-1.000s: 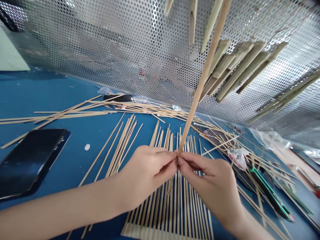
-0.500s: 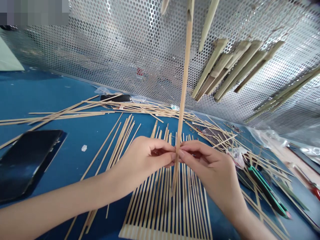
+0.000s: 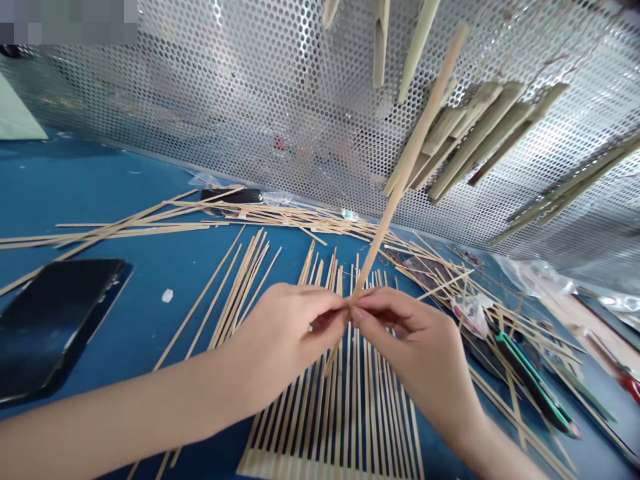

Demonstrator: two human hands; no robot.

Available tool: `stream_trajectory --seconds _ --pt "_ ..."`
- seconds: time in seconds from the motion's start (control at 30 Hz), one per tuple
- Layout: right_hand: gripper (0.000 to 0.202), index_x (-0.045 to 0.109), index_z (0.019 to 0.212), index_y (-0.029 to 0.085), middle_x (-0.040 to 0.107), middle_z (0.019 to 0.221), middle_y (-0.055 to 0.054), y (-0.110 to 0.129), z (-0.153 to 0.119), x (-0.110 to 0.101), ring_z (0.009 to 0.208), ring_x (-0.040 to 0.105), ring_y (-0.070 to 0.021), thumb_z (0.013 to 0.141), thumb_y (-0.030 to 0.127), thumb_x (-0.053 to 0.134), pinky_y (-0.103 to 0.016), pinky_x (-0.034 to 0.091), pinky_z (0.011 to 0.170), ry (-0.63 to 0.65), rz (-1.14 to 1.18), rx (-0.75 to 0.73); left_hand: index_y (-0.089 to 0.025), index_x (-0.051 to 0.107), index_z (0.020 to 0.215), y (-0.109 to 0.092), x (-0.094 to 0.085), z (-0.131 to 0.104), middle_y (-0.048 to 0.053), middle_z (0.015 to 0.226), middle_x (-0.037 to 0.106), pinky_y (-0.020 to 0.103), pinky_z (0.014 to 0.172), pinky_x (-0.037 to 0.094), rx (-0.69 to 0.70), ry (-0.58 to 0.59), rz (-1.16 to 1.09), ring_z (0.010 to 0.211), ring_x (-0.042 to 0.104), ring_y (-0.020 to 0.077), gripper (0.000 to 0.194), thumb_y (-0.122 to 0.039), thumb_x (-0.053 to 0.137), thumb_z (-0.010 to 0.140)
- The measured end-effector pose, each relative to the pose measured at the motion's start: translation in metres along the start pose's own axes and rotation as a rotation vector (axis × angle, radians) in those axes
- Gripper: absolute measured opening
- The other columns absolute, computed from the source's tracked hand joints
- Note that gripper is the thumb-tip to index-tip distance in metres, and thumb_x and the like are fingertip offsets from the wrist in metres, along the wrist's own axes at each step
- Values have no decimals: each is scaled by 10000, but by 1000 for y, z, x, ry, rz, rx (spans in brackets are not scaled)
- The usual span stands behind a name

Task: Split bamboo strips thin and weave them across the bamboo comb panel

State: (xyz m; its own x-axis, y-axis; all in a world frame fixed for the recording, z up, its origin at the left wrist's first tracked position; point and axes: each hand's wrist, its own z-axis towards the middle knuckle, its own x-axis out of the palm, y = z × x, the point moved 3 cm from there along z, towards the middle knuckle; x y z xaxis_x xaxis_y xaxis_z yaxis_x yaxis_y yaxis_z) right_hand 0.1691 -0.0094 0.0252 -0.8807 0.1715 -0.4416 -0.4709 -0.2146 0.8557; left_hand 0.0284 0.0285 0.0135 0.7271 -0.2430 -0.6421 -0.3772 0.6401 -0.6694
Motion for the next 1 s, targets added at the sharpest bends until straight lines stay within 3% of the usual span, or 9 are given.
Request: stream_trajectory --seconds 0.1,0.43,0.6,0.8,0.87,1.0 --pt "107 631 719 164 644 745 7 1 -2 3 733 624 -108 777 88 583 -191 492 661 -32 -80 -37 -136 637 773 -2 1 -2 -5 662 633 184 524 389 49 -12 39 555 547 83 161 -131 493 846" --pt "132 625 685 148 639 695 1 10 -11 3 666 620 -99 731 44 559 -181 477 614 -107 -201 -195 -155 582 761 -7 3 -5 -24 651 604 180 519 398 17 11 -19 569 554 87 135 -170 475 843" --pt "119 622 705 169 629 714 17 7 -6 -2 717 616 -108 757 70 580 -188 478 633 -3 -89 -97 -165 574 705 -8 -2 -2 -57 594 569 154 495 356 -48 27 -71 517 498 57 130 -153 517 821" --pt "131 613 703 175 627 737 22 4 -2 -4 674 595 -94 781 77 574 -188 478 619 90 0 -38 -179 557 663 -4 -3 2 -60 566 547 159 435 319 -192 175 -205 503 477 70 197 -225 477 837" --pt "124 617 709 172 630 746 14 4 -1 -4 704 601 -104 770 70 581 -200 479 645 55 -39 -69 -171 557 672 -2 -2 3 -52 591 568 160 462 347 -158 173 -170 528 506 72 186 -214 477 835" --pt "123 628 719 164 642 743 3 4 -3 0 715 619 -112 764 64 574 -209 489 656 -4 -109 -124 -157 555 693 -1 1 1 -39 601 570 176 496 378 13 27 16 526 514 78 130 -157 487 804"
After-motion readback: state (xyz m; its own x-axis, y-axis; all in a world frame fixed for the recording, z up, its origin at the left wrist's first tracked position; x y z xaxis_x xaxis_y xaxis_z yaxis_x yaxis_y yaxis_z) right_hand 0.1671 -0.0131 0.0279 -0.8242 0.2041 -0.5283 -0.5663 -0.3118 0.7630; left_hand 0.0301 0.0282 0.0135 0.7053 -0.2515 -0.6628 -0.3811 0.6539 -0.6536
